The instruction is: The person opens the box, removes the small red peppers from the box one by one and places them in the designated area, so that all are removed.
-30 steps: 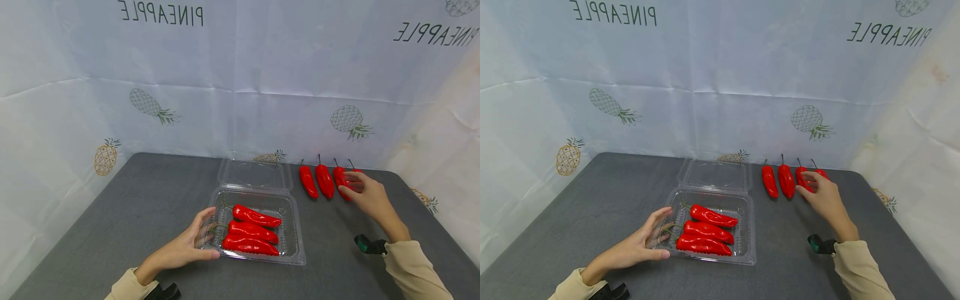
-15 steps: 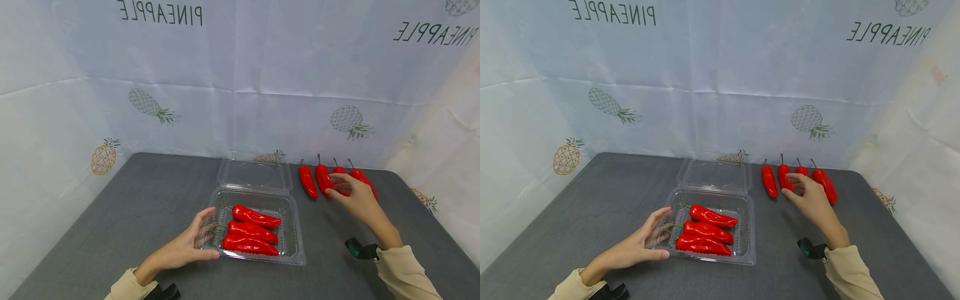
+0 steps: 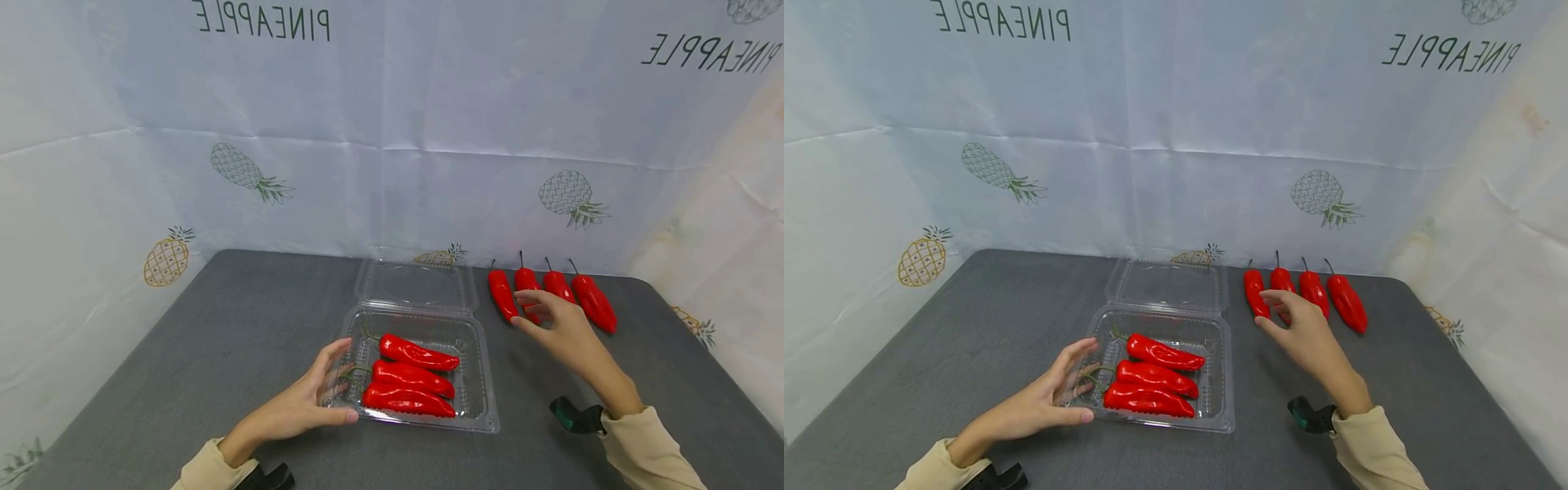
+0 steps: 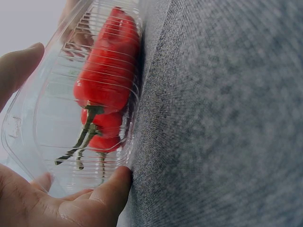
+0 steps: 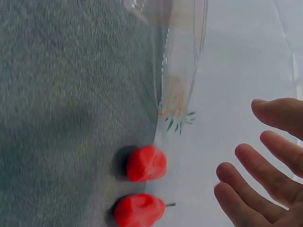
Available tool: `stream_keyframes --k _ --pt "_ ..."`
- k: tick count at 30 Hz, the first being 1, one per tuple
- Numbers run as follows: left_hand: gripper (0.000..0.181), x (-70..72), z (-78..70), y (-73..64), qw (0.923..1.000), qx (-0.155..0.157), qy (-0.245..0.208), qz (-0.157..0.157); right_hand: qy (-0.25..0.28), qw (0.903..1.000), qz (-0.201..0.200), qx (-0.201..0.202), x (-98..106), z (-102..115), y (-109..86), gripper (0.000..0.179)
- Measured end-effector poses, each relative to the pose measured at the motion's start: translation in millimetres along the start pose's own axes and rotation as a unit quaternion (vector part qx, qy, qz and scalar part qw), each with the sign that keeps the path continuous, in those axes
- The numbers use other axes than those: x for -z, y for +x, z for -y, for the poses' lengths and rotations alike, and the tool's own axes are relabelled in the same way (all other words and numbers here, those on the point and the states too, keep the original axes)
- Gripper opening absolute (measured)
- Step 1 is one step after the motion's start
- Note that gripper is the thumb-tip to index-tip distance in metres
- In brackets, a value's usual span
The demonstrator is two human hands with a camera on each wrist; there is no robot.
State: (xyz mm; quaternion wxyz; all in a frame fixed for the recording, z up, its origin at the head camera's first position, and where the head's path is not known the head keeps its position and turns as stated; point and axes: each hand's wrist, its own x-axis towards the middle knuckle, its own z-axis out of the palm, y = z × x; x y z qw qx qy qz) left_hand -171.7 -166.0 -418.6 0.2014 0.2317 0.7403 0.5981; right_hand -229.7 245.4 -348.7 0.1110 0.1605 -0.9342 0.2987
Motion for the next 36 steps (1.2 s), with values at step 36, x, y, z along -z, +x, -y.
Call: stream_keyframes --k 36 --pt "0.101 5.3 -0.9 2.2 1.0 0.003 -0.005 0.003 0.035 0.9945 0.065 0.075 -42.8 43.7 7.5 0.043"
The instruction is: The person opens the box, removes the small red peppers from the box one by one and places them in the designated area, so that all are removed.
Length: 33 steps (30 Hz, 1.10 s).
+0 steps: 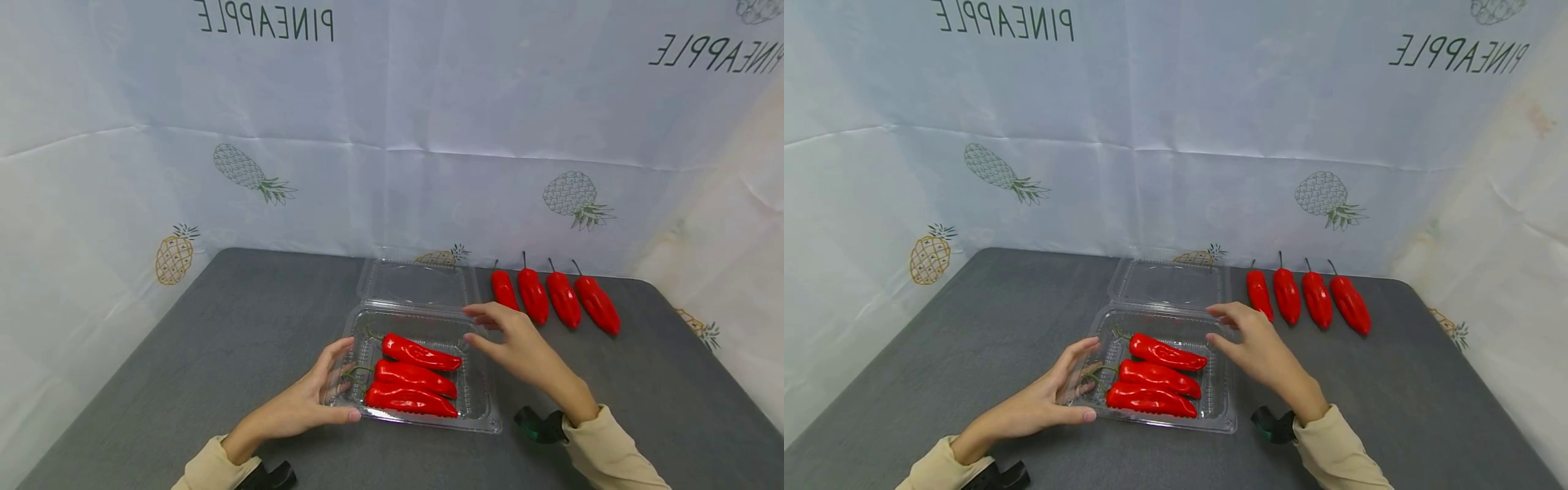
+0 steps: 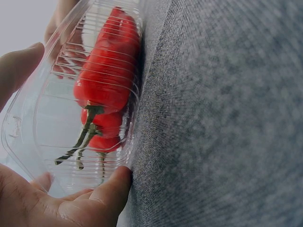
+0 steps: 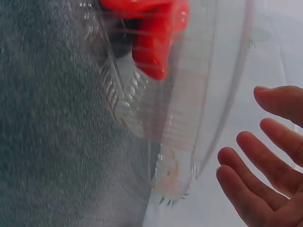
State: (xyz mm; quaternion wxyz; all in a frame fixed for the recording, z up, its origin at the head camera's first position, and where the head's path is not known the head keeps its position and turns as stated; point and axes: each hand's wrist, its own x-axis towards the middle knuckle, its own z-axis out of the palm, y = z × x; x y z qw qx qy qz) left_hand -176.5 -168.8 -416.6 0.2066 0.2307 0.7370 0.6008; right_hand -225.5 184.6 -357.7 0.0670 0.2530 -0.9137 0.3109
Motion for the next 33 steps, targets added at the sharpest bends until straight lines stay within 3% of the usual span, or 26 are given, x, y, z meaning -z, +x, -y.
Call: stream_keyframes --k 20,33 --pt "0.099 0.1 2.4 -0.5 1.0 -0.006 0.002 0.002 0.039 0.9954 0.083 0.028 -37.4 9.1 7.6 0.042" --pt "0.1 0.2 1.7 -0.1 1.0 -0.002 0.003 -0.001 0.012 0.9945 0.095 0.043 -49.1 14.0 13.4 0.04"
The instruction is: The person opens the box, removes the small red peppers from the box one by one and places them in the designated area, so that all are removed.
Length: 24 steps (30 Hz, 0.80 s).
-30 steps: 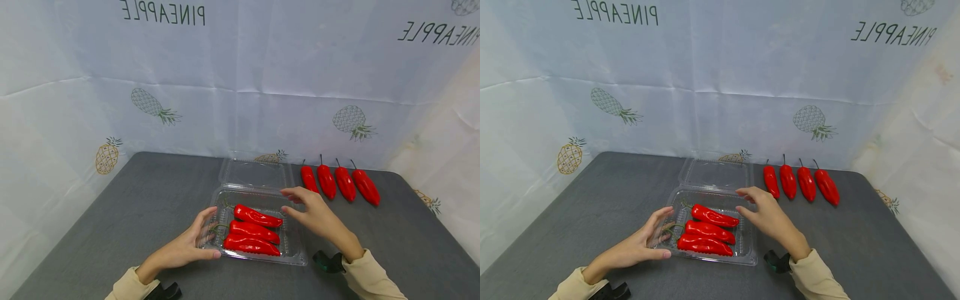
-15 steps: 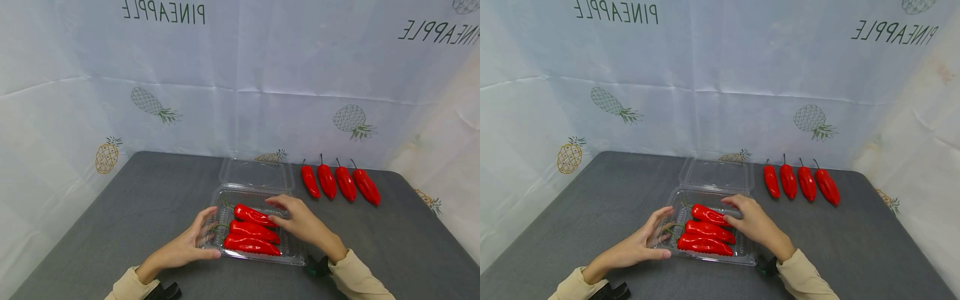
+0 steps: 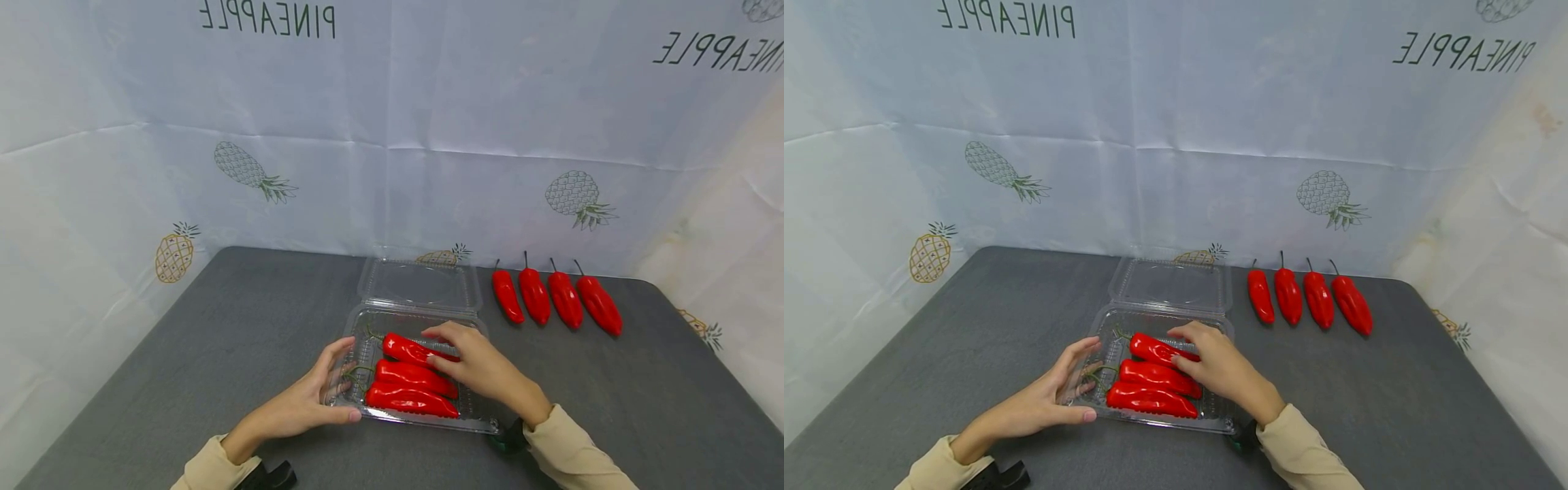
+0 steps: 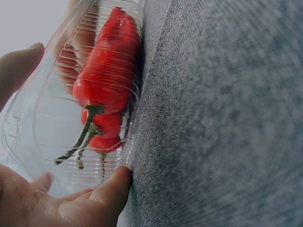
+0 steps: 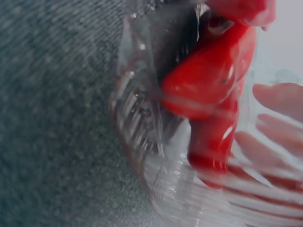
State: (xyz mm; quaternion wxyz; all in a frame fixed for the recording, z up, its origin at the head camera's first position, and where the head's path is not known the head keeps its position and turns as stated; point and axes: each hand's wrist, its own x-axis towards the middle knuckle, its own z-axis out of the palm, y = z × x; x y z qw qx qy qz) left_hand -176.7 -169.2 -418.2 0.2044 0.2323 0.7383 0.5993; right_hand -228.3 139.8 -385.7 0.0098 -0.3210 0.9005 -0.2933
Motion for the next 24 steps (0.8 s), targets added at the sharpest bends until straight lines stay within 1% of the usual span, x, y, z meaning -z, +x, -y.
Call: stream_keyframes --k 1,8,11,18,24 --pt "0.1 0.0 0.0 0.0 1.0 0.0 0.0 0.0 -0.006 1.0 0.001 0.003 -0.4 0.1 0.3 0.04" --pt "0.1 -0.2 0.5 -0.2 1.0 -0.001 0.002 -0.001 -0.02 0.9996 0.017 -0.009 -4.1 1.7 2.8 0.038" --pt "0.1 -0.4 0.5 -0.5 1.0 -0.002 0.002 -0.001 -0.026 0.9994 0.021 -0.003 -6.0 0.4 3.7 0.036" --pt "0.1 -1.2 -0.4 -0.4 1.0 0.003 0.002 -0.004 -0.039 0.999 0.017 0.016 -8.7 -1.8 3.8 0.032" --pt "0.1 -1.7 -0.5 -0.8 1.0 0.001 0.002 -0.006 -0.05 0.9986 0.011 0.008 -10.4 -1.5 3.1 0.031"
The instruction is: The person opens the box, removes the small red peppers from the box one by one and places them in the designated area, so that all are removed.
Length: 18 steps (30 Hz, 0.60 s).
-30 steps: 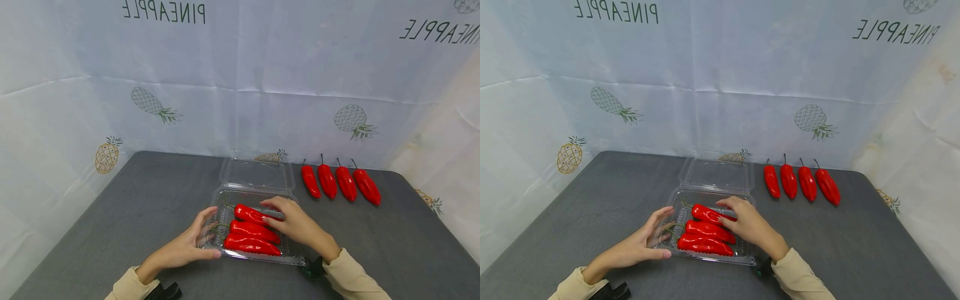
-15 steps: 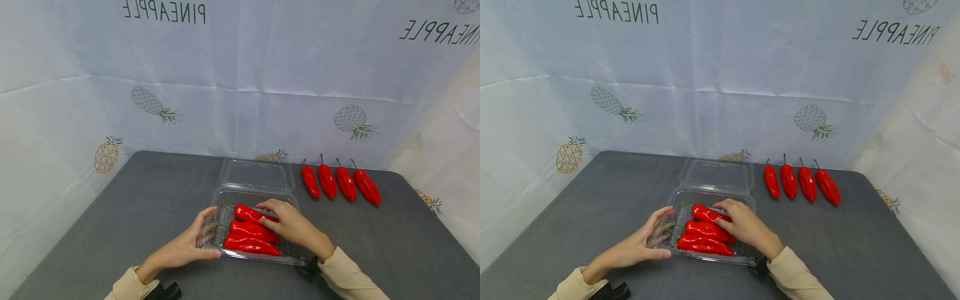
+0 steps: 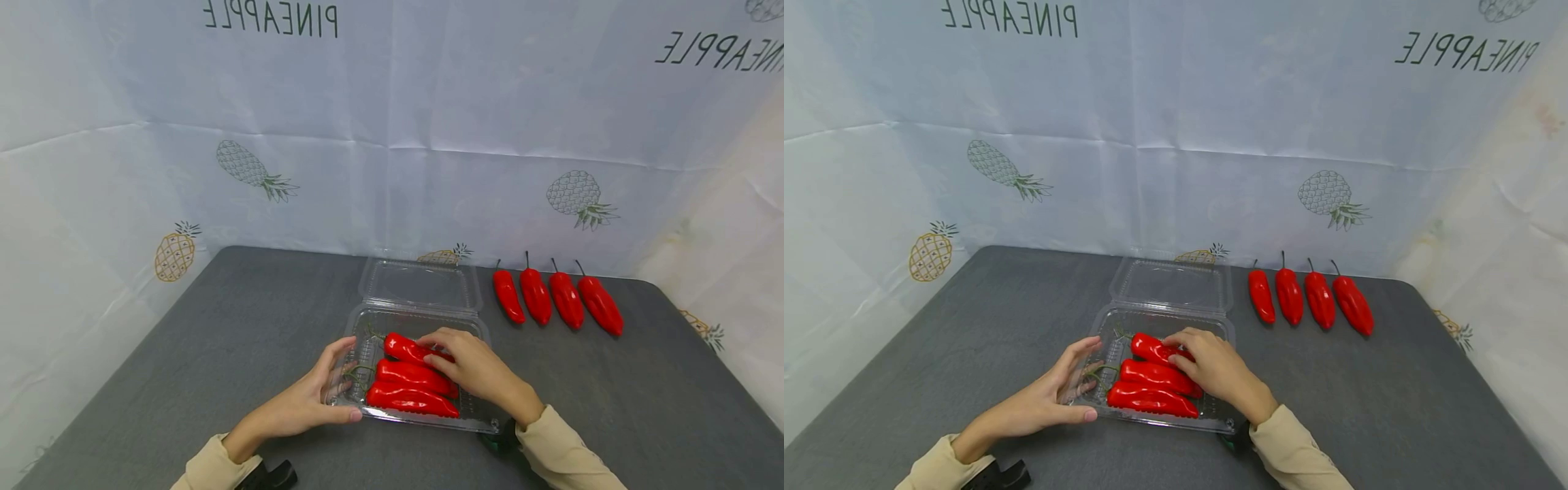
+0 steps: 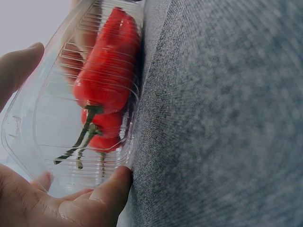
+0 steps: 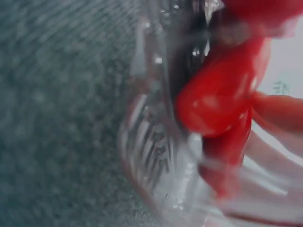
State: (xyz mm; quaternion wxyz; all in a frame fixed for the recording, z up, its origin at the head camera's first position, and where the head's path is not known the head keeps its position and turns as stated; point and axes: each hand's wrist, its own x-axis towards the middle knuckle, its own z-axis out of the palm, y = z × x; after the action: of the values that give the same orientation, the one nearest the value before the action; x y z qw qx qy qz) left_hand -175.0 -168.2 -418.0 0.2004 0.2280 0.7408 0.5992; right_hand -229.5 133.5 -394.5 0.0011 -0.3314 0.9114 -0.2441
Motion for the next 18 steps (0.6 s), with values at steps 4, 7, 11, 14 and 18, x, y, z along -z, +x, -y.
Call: stream_keyframes --k 4,7,11,14,18 --pt "0.1 0.3 -0.2 0.4 1.0 -0.005 -0.001 0.0 -0.009 0.9998 -0.002 -0.016 -0.2 1.9 0.3 0.031" --pt "0.1 0.4 -0.1 0.6 1.0 -0.009 -0.003 0.003 -0.014 0.9995 0.004 -0.028 -0.1 3.1 0.2 0.031" --pt "0.1 0.1 -0.1 0.2 0.9999 -0.013 -0.004 0.005 -0.02 0.9993 0.006 -0.03 -0.4 3.4 -0.3 0.031" --pt "0.1 -0.2 -0.2 -0.3 0.9999 -0.015 -0.003 0.003 -0.018 0.9994 0.008 -0.027 -0.7 3.3 -0.4 0.031" --pt "0.1 -0.3 -0.4 -0.3 0.9999 -0.016 -0.003 0.003 -0.014 0.9993 0.012 -0.032 -0.7 3.4 -0.3 0.032"
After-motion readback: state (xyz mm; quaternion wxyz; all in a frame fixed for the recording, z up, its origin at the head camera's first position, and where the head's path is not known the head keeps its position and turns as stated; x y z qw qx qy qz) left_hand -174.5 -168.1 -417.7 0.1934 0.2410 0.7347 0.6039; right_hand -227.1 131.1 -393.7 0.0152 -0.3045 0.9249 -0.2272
